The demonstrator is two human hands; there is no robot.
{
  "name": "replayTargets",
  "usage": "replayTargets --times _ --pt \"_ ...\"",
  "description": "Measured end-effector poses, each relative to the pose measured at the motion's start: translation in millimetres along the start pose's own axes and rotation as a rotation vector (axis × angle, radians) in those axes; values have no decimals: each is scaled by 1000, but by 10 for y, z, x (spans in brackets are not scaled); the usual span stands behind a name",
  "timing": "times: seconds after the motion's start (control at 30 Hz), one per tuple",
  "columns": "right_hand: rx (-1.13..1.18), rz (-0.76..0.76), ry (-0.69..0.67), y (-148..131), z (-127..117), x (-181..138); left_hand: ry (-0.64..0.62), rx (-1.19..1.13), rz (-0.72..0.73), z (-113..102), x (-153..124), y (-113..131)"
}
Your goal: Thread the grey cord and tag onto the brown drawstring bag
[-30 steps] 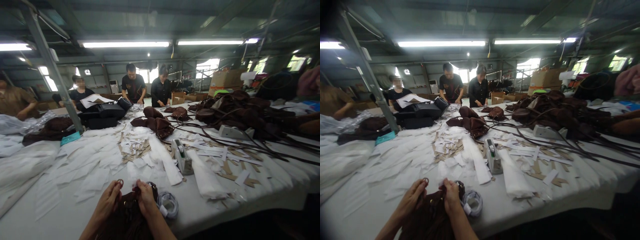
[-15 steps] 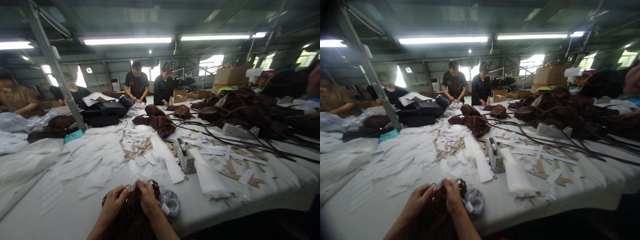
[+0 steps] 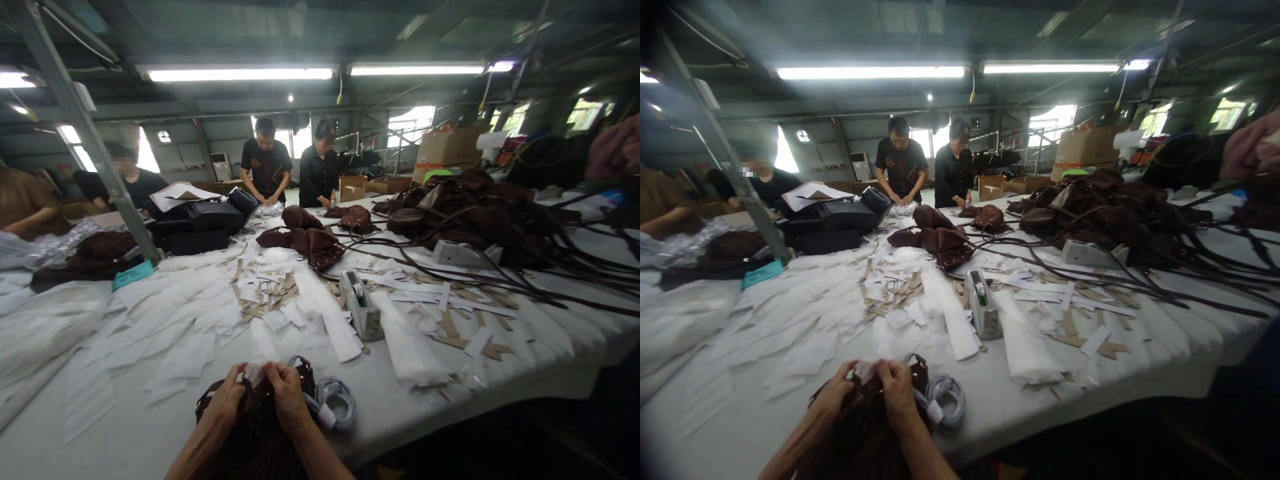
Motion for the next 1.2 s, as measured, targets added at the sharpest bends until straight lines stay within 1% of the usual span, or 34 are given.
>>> replayTargets --times 0.07,0.13,0.2,0.23,0.33,0.4,0.57,0.67,0.77,0.83,0.9,0.97,1.0,1.07,1.2 --pt "-24 0 -16 -23 -2 -18 -73 -111 -21 -9 -42 16" --pt "-46 4 -41 -49 -4 -37 -172 -182 1 -32 -64 26" --pt "-67 11 -67 -73 -3 -49 -240 -183 29 -69 -62 23" --pt "-75 15 -78 -84 -1 -52 -242 -154 42 -92 -54 20" --pt "-92 16 -99 -115 2 -59 -163 -26 75 -146 -28 30" --pt "-98 12 -108 -133 3 -69 -99 16 81 -147 -25 60" --pt "-103 -8 -123 -192 31 -106 51 33 95 -39 -11 183" --pt "-115 -27 -118 -294 80 -60 133 40 116 23 70 267" --pt "-169 -77 -76 -472 118 63 191 94 175 11 201 348" --pt "-216 -112 -38 -598 125 150 168 119 213 -27 279 376" --pt "-261 -120 -20 -688 118 209 88 78 247 -65 322 371" --pt "-298 -97 -27 -729 101 233 6 24 284 -90 324 349" --pt "-314 -81 -34 -735 90 236 -16 13 297 -97 315 336" --pt "-338 -51 -43 -736 64 238 -6 28 299 -102 293 316" --pt "-362 -22 -43 -777 23 255 82 31 265 -92 283 313"
Point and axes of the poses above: each hand's wrist, its own x-axis towards the middle knuckle, its own z-axis out of the palm, y = z × x, the point moved 2 cm from there along x, towards the middle knuckle, and after that the axes turned 1 degree about -y, right-handed, at the moved point
